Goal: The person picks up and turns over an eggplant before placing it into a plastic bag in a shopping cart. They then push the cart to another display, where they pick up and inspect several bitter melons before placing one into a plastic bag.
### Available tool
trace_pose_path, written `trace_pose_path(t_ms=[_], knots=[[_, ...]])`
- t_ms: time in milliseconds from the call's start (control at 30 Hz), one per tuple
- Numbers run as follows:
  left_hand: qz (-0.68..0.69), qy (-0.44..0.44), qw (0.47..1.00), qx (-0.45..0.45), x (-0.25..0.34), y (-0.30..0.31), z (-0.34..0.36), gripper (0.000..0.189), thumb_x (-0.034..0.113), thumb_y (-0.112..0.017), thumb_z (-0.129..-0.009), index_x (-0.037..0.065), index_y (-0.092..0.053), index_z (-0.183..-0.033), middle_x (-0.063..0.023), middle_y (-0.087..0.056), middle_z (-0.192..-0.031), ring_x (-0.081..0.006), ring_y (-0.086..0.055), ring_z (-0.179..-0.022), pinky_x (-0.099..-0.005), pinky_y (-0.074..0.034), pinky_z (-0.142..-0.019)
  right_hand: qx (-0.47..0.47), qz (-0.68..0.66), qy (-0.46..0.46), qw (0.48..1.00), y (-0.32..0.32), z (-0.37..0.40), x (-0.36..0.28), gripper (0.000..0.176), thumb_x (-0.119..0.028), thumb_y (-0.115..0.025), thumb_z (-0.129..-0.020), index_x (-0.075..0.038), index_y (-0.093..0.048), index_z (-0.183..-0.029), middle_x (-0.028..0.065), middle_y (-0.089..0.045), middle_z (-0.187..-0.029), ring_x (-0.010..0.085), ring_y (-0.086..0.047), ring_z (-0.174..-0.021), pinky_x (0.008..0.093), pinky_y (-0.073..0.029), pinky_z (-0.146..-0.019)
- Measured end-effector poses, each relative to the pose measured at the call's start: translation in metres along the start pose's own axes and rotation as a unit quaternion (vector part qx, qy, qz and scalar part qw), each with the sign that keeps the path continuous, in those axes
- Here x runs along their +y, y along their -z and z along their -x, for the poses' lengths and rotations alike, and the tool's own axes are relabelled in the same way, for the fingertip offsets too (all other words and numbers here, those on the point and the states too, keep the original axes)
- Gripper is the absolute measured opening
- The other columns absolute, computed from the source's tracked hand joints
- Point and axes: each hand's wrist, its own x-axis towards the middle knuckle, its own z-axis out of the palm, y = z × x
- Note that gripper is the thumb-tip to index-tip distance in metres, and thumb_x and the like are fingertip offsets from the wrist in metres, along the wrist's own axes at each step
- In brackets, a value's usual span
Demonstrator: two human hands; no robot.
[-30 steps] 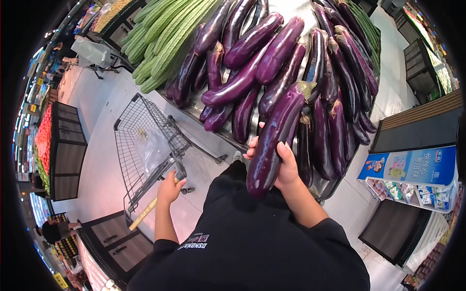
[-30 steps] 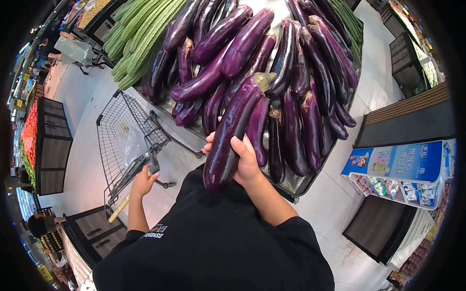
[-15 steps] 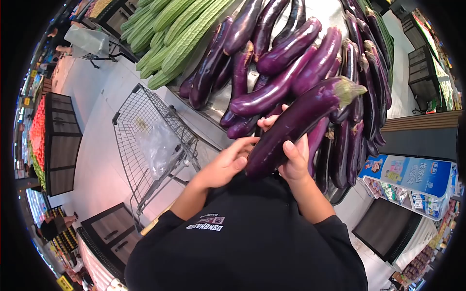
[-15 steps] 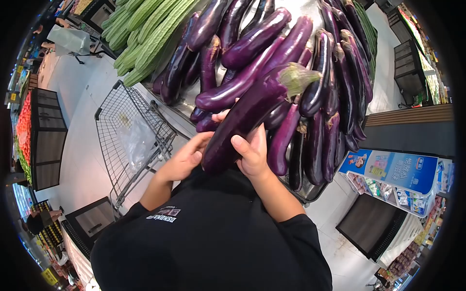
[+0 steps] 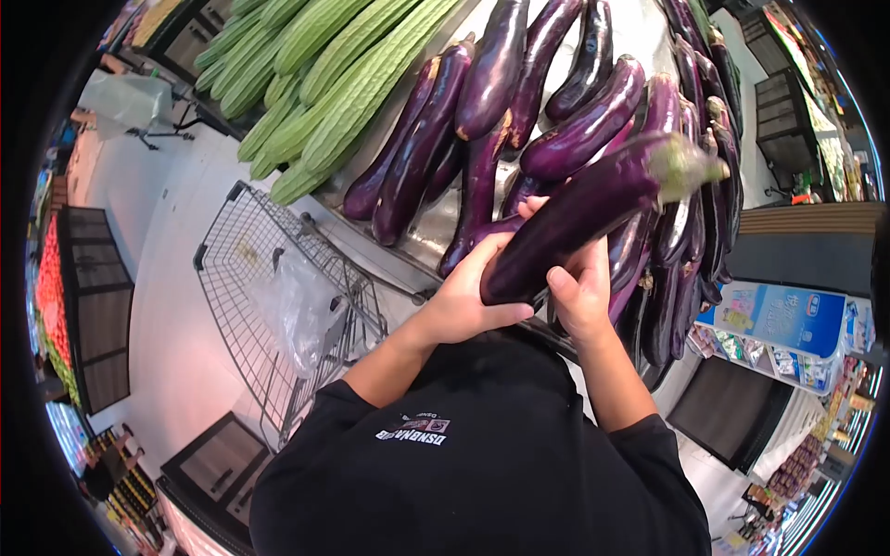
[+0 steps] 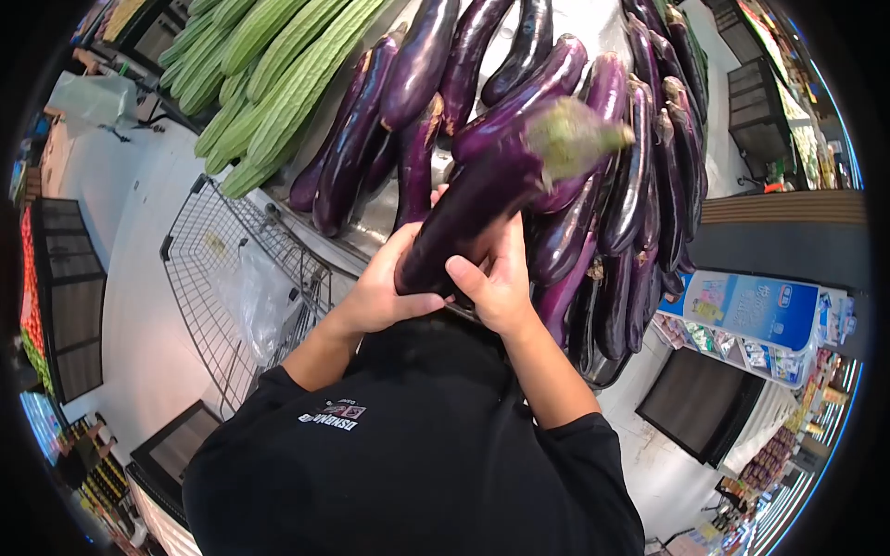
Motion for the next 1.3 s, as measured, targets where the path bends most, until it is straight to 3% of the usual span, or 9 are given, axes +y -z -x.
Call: trace_pose_path(t_ms=[67, 200, 233, 367, 500, 633, 933, 1267, 1300], knots=[[0.050, -0.038, 0.998, 0.006, 0.004, -0.001, -0.020, 0.089, 0.016, -0.083, -0.080, -0.003, -0.027, -0.147, -0.0121, -0.047, -0.138, -0.0199, -0.045, -0.131, -0.0357, -0.036, -0.110, -0.003, 0.018, -0.006, 1.000, 0.011, -0.009, -0.002, 0.094, -0.020, -0.073, -0.086, -0.003, -0.011, -0.154, 0.0168, -0.036, -0.149, 0.0277, -0.038, -0.139, 0.0413, -0.032, -0.115], [0.065, -0.042, 0.997, -0.025, 0.029, -0.002, -0.058, 0.080, 0.023, -0.076, -0.087, -0.001, -0.029, -0.146, -0.0107, -0.053, -0.124, -0.0152, -0.061, -0.099, -0.0300, -0.055, -0.081, 0.047, 0.178, 0.063, 0.981, 0.001, -0.045, -0.029, 0.101, -0.006, -0.066, -0.087, -0.008, 0.005, -0.158, 0.0175, -0.014, -0.160, 0.0295, -0.027, -0.146, 0.0414, -0.026, -0.117], [0.054, -0.067, 0.996, -0.001, 0.036, -0.002, -0.070, 0.076, 0.028, -0.073, -0.089, -0.001, -0.031, -0.145, -0.0097, -0.055, -0.118, -0.0122, -0.062, -0.086, -0.0269, -0.055, -0.066, 0.067, 0.192, 0.069, 0.977, 0.001, -0.056, -0.026, 0.101, -0.005, -0.066, -0.087, -0.009, 0.005, -0.158, 0.0177, -0.014, -0.160, 0.0301, -0.027, -0.145, 0.0412, -0.025, -0.117], [0.030, -0.087, 0.994, 0.059, 0.047, -0.017, -0.107, 0.057, 0.029, -0.066, -0.094, 0.001, -0.041, -0.137, -0.0081, -0.061, -0.109, -0.0117, -0.064, -0.083, -0.0262, -0.056, -0.064, 0.103, 0.156, 0.101, 0.977, 0.017, -0.047, -0.041, 0.099, -0.007, -0.067, -0.087, -0.010, 0.002, -0.158, 0.0192, -0.017, -0.159, 0.0323, -0.028, -0.145, 0.0445, -0.021, -0.119], [-0.029, -0.044, 0.994, 0.097, 0.061, -0.012, -0.133, 0.039, 0.030, -0.065, -0.095, 0.005, -0.050, -0.122, -0.0049, -0.063, -0.093, -0.0100, -0.060, -0.063, -0.0239, -0.052, -0.054, 0.112, 0.131, 0.076, 0.982, 0.024, -0.024, -0.038, 0.095, -0.004, -0.064, -0.086, -0.012, -0.002, -0.159, 0.0192, -0.019, -0.159, 0.0331, -0.027, -0.146, 0.0476, -0.022, -0.119], [-0.079, -0.021, 0.989, 0.127, 0.046, 0.020, -0.145, 0.041, 0.032, -0.063, -0.096, 0.008, -0.051, -0.127, -0.0014, -0.062, -0.092, -0.0096, -0.059, -0.066, -0.0244, -0.050, -0.055, 0.101, 0.109, 0.047, 0.988, 0.016, -0.016, -0.008, 0.091, -0.001, -0.061, -0.087, -0.010, -0.005, -0.158, 0.0187, -0.022, -0.159, 0.0318, -0.029, -0.146, 0.0458, -0.024, -0.118], [0.036, -0.024, 0.989, 0.139, 0.085, 0.048, -0.135, 0.050, 0.034, -0.061, -0.097, 0.007, -0.045, -0.136, -0.0031, -0.060, -0.091, -0.0090, -0.052, -0.058, -0.0256, -0.048, -0.052, 0.080, 0.047, -0.012, 0.996, -0.024, -0.025, -0.010, 0.074, -0.002, -0.058, -0.090, -0.006, -0.020, -0.154, 0.0189, -0.034, -0.154, 0.0294, -0.041, -0.139, 0.0425, -0.033, -0.114], [0.041, -0.083, 0.978, 0.190, 0.062, 0.031, -0.135, 0.047, 0.034, -0.053, -0.102, 0.005, -0.043, -0.137, -0.0059, -0.059, -0.102, -0.0120, -0.053, -0.065, -0.0281, -0.049, -0.058, 0.088, 0.022, -0.041, 0.995, -0.009, -0.016, -0.018, 0.061, -0.001, -0.055, -0.093, -0.003, -0.031, -0.149, 0.0189, -0.045, -0.147, 0.0270, -0.052, -0.130, 0.0386, -0.039, -0.109], [0.040, -0.082, 0.974, 0.206, 0.060, 0.029, -0.136, 0.040, 0.038, -0.053, -0.101, 0.006, -0.049, -0.126, -0.0059, -0.060, -0.094, -0.0125, -0.053, -0.066, -0.0290, -0.049, -0.059, 0.089, 0.021, -0.041, 0.995, -0.008, -0.016, -0.018, 0.059, -0.001, -0.055, -0.093, -0.003, -0.032, -0.148, 0.0191, -0.046, -0.146, 0.0267, -0.053, -0.129, 0.0381, -0.040, -0.109]])
